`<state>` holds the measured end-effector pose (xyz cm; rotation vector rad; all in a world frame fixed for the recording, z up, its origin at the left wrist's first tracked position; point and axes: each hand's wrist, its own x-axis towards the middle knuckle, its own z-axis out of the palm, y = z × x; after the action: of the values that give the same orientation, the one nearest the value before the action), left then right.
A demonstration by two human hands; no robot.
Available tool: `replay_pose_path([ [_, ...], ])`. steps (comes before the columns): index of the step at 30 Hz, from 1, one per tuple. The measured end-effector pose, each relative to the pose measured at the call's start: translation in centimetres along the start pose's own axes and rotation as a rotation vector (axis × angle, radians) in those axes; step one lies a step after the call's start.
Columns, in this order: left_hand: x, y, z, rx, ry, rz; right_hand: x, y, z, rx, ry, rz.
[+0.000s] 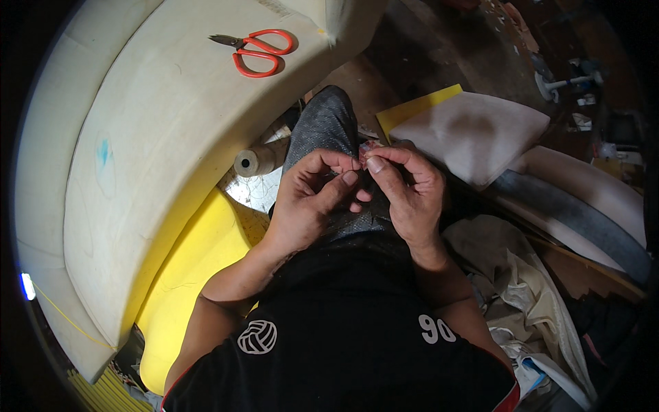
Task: The person sits on a low stool and uses red-handled scissors to cut a white thread from a large white foam piece. They then thread a needle and begin hand-stitching the foam, pulling the thread through the material repeatedly.
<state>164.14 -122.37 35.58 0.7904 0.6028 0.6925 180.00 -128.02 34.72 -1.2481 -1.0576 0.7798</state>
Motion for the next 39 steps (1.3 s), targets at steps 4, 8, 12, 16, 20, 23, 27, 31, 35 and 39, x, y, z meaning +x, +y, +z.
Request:
replay_pose_path([
  [4,0.02,0.15,0.05,0.014,-0.025,-0.025,-0.10,-0.39,0.17,0.009,0.012,0.023],
  [8,0.10,-0.65,-0.42,0.108,-0.027,0.046,-0.12,0.11,0.24,0.030,0.012,-0.017],
  [12,-0.02,-0.71,-0.35,0.101,-0.016,0.023,-0.49,-0.21,0.22,0.172,0.000,0.125],
  [16,-0.16,-0.57,-0.14,0.090,-0.026,0.002,-0.66,-0.26,0.21,0.242,-0.008,0.168],
  [20,-0.07,-0.63,0.00,0.073,-0.028,0.024,-0.61,-0.24,0.48,0.268,0.007,0.151],
  [23,-0.02,-0.70,0.02,0.089,-0.032,0.046,-0.68,-0.32,0.46,0.266,0.005,0.156],
  [27,-0.07,-0.62,0.13,0.133,-0.032,0.073,-0.78,0.06,0.24,0.247,-0.024,0.126],
  [31,-0.15,-0.54,0.09,0.145,-0.022,0.063,-0.78,-0.08,0.42,0.251,-0.023,0.121],
  [35,-0.15,-0.44,0.17,0.129,-0.035,0.060,-0.78,-0.05,0.43,0.260,-0.028,0.134],
  [39,-0.16,-0.43,0.13,0.124,-0.054,0.074,-0.77,0.16,0.21,0.277,-0.039,0.151],
])
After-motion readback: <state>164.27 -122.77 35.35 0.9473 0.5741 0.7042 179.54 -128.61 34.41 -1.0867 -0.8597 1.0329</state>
